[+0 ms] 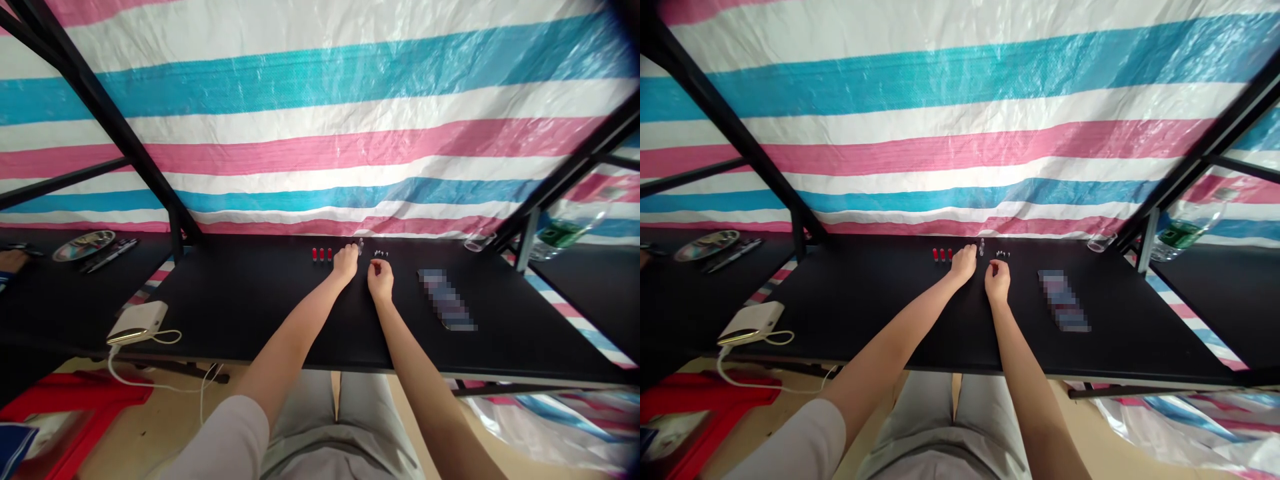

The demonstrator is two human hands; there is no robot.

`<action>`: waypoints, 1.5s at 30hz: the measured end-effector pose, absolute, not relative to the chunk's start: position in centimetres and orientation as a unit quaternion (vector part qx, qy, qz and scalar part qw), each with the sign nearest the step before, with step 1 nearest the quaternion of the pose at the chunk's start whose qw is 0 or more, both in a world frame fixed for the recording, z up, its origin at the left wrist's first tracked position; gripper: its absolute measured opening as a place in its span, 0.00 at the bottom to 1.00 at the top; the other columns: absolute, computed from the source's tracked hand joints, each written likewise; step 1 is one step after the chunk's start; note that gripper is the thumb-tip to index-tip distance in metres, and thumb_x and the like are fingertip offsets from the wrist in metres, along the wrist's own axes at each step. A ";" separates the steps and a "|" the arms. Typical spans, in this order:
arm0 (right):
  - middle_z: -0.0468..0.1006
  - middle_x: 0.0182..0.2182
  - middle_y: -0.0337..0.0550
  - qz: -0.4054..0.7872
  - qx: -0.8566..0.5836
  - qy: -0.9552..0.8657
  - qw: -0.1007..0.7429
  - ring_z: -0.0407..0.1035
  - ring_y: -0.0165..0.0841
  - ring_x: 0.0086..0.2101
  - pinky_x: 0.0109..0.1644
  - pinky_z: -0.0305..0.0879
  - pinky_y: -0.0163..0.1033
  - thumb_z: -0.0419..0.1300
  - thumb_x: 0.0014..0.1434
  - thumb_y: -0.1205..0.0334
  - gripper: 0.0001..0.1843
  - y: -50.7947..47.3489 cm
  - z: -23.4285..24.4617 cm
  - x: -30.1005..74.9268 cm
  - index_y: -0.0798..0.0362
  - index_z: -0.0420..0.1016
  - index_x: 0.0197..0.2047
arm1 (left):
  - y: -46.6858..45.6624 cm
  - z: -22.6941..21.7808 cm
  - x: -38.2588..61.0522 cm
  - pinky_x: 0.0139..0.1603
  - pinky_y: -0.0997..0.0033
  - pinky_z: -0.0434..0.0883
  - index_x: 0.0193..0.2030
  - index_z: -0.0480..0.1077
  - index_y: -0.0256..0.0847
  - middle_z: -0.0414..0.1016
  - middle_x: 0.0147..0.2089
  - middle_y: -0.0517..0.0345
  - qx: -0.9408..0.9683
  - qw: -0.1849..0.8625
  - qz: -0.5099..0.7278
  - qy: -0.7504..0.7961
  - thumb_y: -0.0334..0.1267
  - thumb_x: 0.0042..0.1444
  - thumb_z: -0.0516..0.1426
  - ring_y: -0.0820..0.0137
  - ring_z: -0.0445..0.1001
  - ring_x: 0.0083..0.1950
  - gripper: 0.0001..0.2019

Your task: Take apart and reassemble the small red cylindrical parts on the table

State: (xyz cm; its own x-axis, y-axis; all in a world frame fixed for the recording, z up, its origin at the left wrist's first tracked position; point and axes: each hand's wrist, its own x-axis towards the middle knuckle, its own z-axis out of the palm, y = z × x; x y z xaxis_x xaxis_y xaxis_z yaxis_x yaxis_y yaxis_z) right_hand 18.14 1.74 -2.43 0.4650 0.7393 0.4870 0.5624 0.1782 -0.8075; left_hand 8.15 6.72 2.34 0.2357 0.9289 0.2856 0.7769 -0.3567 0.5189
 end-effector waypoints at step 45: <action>0.76 0.36 0.44 -0.005 -0.527 -0.747 0.405 0.67 0.36 0.36 0.43 0.60 0.41 0.48 0.61 0.58 0.19 -1.0 -1.7 15.2 0.53 0.61 0.55 | 0.0 -1.4 -0.5 0.26 0.75 0.69 0.38 0.72 0.35 0.75 0.33 0.53 0.458 0.400 0.628 0.486 0.37 0.46 0.59 0.75 0.71 0.25 0.12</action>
